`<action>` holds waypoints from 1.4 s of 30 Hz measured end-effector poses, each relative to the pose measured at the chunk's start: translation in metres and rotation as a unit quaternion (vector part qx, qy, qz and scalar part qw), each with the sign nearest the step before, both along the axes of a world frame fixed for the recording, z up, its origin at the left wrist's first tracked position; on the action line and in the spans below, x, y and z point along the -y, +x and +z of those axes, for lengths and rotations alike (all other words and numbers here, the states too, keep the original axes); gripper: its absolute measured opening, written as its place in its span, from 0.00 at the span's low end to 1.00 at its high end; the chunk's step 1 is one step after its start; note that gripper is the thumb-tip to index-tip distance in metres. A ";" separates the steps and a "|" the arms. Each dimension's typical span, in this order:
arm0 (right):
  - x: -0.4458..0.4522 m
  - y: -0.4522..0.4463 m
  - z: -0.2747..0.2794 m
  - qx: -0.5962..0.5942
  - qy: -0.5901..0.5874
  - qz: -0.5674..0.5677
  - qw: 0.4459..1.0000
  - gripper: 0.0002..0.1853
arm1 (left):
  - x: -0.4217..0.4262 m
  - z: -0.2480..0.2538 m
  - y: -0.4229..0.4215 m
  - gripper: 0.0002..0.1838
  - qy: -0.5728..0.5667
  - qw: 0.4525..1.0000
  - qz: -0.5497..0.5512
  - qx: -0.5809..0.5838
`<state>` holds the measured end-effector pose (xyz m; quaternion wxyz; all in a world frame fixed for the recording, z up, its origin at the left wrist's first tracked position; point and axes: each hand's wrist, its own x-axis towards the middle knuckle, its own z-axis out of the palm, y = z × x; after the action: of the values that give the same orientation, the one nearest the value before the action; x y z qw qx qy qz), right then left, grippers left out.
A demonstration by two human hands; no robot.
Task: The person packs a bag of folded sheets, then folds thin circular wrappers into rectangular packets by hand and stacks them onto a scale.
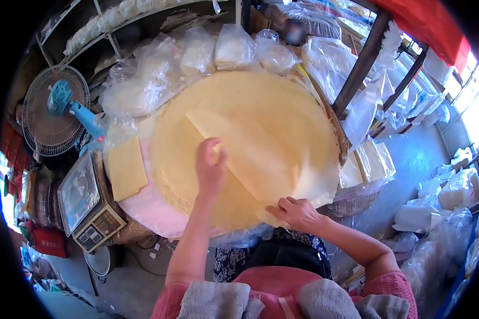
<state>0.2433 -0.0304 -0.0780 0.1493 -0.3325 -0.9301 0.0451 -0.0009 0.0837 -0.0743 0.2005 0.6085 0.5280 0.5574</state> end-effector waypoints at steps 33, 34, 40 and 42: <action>0.019 -0.027 -0.023 -0.026 -0.026 -0.073 0.997 0.18 | -0.003 -0.016 0.170 0.34 -0.234 0.791 -0.087 -0.558; 0.019 -0.027 -0.024 -0.026 -0.029 -0.071 0.997 0.19 | -0.004 -0.022 0.169 0.33 -0.222 0.793 -0.083 -0.561; 0.020 -0.029 -0.004 -0.036 -0.041 -0.097 0.994 0.24 | -0.022 -0.005 0.123 0.16 -0.193 0.930 -0.078 -0.302; 0.018 -0.031 0.007 -0.059 -0.021 -0.110 0.992 0.26 | -0.031 0.022 0.074 0.13 -0.163 0.961 -0.083 -0.209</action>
<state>0.2128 -0.0489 -0.0714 0.2009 -0.4329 -0.8762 0.0672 0.0731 0.1148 -0.0520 0.2276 0.7122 0.5894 0.3059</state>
